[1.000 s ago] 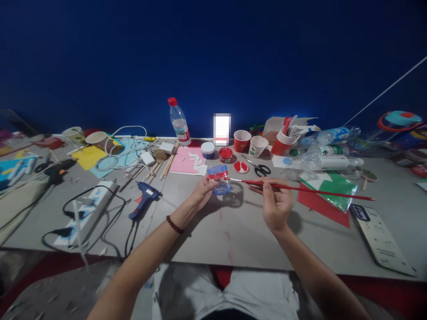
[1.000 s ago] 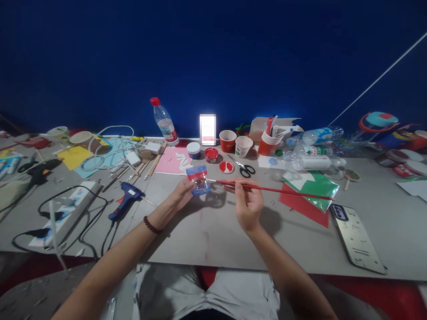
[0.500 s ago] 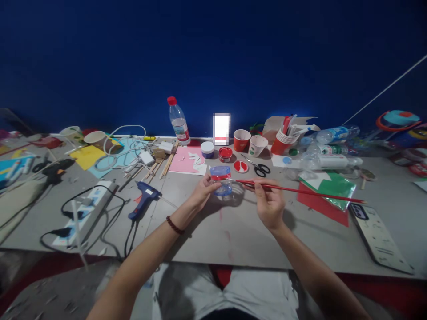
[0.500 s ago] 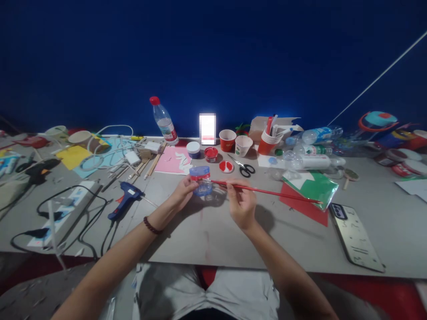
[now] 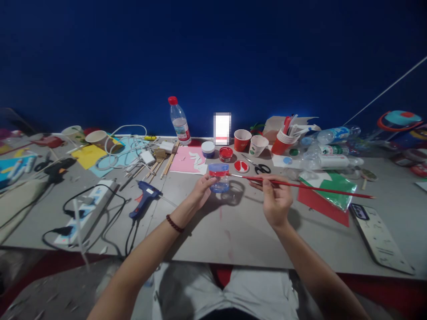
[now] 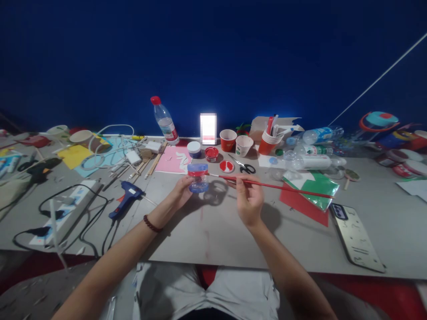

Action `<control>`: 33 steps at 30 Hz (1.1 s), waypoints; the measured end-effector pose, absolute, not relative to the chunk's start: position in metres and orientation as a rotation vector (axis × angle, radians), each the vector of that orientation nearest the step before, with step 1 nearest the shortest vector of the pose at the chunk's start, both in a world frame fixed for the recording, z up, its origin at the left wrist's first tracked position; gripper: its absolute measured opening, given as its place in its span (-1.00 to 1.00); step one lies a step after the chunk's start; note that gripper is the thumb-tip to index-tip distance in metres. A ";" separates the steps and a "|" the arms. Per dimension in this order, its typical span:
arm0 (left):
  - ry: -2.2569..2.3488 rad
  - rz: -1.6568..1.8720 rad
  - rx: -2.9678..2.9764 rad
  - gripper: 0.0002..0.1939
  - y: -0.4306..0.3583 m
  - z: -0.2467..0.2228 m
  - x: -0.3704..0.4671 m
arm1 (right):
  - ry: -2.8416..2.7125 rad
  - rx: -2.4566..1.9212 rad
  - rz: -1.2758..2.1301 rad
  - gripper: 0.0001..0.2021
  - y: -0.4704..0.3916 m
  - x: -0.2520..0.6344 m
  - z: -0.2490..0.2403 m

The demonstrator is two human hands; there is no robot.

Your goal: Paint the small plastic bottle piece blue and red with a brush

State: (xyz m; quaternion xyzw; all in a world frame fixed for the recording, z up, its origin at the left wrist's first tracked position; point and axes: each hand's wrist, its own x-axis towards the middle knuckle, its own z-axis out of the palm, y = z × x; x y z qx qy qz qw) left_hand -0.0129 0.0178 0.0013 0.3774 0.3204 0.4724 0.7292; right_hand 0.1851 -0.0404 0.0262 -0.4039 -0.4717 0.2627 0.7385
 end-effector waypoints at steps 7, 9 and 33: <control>0.662 1.015 0.837 -0.64 0.018 -0.002 -0.013 | -1.077 -0.849 0.622 -0.89 -0.046 0.176 0.027; 0.643 1.006 0.829 -0.63 0.017 -0.002 -0.013 | -1.065 -0.864 0.618 -0.87 -0.046 0.176 0.029; 0.523 0.974 0.686 -0.45 0.016 -0.004 -0.018 | -0.878 -0.840 0.727 -0.88 -0.040 0.187 0.030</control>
